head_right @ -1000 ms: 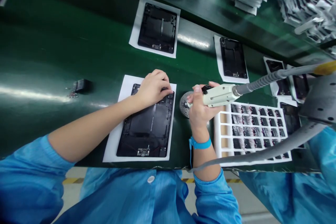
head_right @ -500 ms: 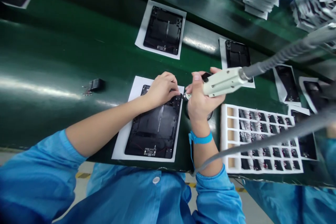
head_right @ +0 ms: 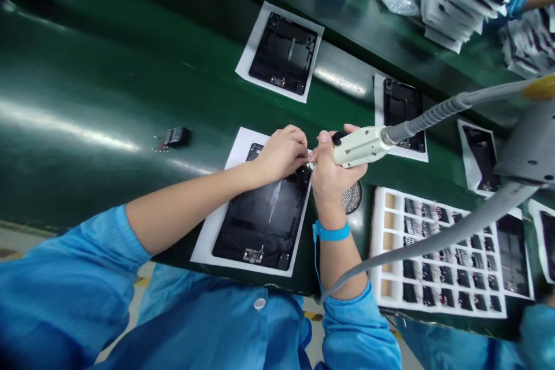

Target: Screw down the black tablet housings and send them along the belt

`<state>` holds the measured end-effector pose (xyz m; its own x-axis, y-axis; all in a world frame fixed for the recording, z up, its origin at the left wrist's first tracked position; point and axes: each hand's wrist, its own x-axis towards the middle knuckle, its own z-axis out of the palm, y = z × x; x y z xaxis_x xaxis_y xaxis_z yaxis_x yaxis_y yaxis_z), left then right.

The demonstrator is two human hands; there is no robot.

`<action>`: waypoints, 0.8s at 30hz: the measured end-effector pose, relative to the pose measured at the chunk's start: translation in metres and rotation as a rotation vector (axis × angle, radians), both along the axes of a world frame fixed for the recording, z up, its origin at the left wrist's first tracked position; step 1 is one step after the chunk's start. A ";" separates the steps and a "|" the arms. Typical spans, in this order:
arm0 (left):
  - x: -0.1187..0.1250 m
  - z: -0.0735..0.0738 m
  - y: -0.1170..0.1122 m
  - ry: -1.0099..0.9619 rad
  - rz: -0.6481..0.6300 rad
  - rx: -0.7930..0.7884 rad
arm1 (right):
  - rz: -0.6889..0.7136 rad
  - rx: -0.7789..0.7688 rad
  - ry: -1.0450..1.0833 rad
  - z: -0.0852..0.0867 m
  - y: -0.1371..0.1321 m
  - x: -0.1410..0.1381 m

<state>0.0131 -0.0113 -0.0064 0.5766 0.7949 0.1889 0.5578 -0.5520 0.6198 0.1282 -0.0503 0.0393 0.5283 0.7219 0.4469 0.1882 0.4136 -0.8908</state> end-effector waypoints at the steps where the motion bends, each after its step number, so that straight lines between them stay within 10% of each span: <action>1: 0.001 0.001 0.000 0.010 0.001 -0.005 | -0.001 -0.002 -0.001 -0.001 0.000 -0.001; 7: 0.000 0.006 -0.003 0.094 -0.054 0.030 | 0.014 -0.064 0.008 0.006 0.000 -0.005; 11: -0.051 0.012 -0.032 -0.052 0.027 0.047 | 0.003 -0.033 0.070 0.022 -0.013 0.012; 17: -0.164 0.033 -0.121 -0.493 0.496 -0.605 | -0.236 0.127 -0.070 0.008 -0.047 0.056; 21: -0.174 0.040 -0.161 -0.321 0.563 -1.021 | -0.233 0.005 -0.122 -0.001 -0.056 0.059; 24: -0.161 0.042 -0.173 -0.090 0.479 -0.875 | -0.213 0.020 -0.148 0.001 -0.059 0.057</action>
<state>-0.1476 -0.1845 0.0355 0.1720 0.8195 -0.5466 0.5332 0.3892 0.7512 0.1849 -0.1097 0.0405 0.5950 0.5917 0.5439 0.4010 0.3679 -0.8390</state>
